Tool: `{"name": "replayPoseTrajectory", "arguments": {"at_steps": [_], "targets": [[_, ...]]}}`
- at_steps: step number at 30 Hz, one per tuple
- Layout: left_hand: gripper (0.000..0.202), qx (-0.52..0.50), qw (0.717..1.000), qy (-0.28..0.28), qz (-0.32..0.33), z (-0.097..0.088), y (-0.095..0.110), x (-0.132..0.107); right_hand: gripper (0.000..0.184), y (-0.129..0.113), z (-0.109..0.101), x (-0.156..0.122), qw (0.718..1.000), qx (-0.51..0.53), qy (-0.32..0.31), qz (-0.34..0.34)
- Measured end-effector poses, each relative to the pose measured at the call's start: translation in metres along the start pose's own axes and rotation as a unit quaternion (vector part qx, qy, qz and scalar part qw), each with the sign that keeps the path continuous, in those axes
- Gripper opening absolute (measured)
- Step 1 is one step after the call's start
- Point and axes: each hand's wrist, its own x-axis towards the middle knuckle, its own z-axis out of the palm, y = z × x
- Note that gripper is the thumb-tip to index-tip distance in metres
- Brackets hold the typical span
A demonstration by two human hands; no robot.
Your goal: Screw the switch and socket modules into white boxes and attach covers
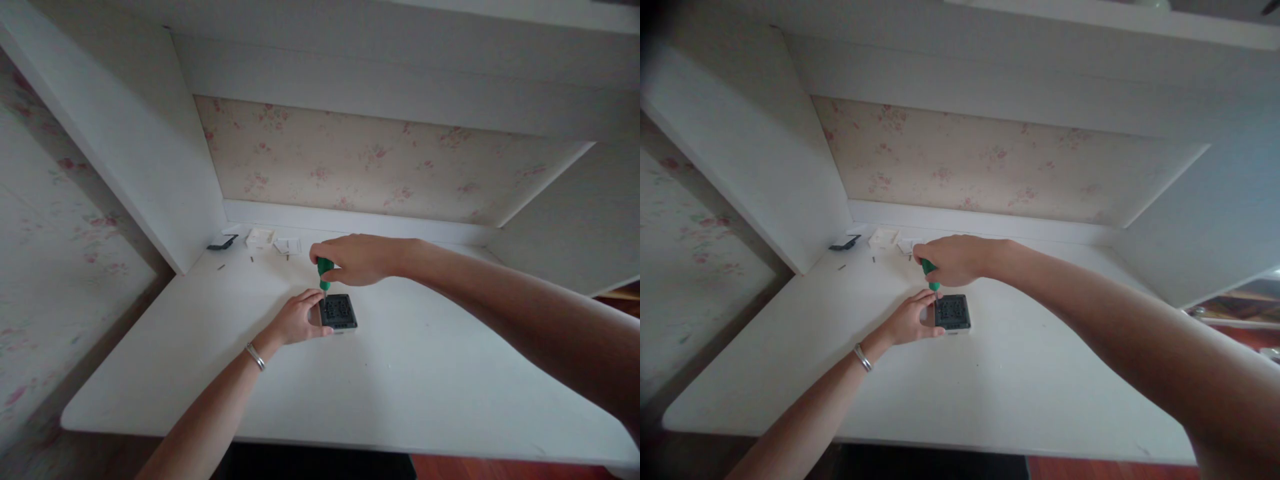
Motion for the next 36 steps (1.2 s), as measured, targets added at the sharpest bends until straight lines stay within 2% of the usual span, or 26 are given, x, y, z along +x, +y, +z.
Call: {"name": "replayPoseTrajectory", "arguments": {"at_steps": [3, 7, 9, 12, 16, 18, 21, 24, 27, 30, 34, 36], "targets": [[0.069, 0.0, 1.0, 0.001, 0.005, 0.0, 0.0, 0.0, 0.05, 0.0, 0.001, -0.003, 0.997, -0.046, 0.015, 0.054], [0.068, 0.002, 1.0, 0.002, 0.009, 0.0, 0.0, 0.0, 0.041, -0.001, 0.003, -0.006, 0.999, 0.024, 0.017, -0.026], [0.068, 0.001, 1.0, 0.004, 0.003, -0.001, 0.0, 0.0, 0.037, -0.002, 0.004, -0.006, 1.0, -0.003, 0.018, -0.005], [0.069, -0.001, 1.0, 0.006, -0.001, -0.001, 0.001, 0.0, 0.049, -0.002, 0.006, -0.006, 0.998, -0.032, 0.042, 0.039], [0.069, -0.005, 1.0, 0.004, 0.001, 0.0, 0.001, 0.0, 0.042, 0.001, 0.009, -0.007, 0.998, 0.046, 0.03, -0.033], [0.068, -0.002, 1.0, 0.005, 0.001, 0.001, 0.0, 0.0, 0.036, 0.002, 0.011, -0.008, 1.0, 0.007, 0.025, -0.005], [0.069, -0.001, 1.0, 0.007, 0.0, 0.002, -0.001, 0.0, 0.045, 0.004, 0.017, -0.009, 0.996, -0.041, 0.076, 0.027], [0.068, -0.003, 1.0, 0.007, -0.001, 0.002, -0.001, 0.0, 0.04, 0.007, 0.023, -0.01, 0.994, 0.016, 0.103, -0.024], [0.068, -0.003, 1.0, 0.003, 0.0, 0.001, 0.0, 0.0, 0.031, 0.01, 0.024, -0.011, 0.996, 0.01, 0.088, -0.015], [0.07, -0.005, 1.0, 0.004, 0.004, 0.001, 0.0, 0.0, 0.045, 0.013, 0.023, -0.01, 0.995, -0.004, 0.092, 0.039], [0.069, -0.001, 1.0, 0.006, 0.012, 0.001, -0.001, 0.001, 0.041, 0.015, 0.02, -0.009, 0.995, 0.09, 0.051, -0.003], [0.069, 0.001, 1.0, 0.004, 0.016, 0.001, -0.002, 0.001, 0.039, 0.016, 0.019, -0.009, 0.997, 0.041, 0.048, 0.041]]}}
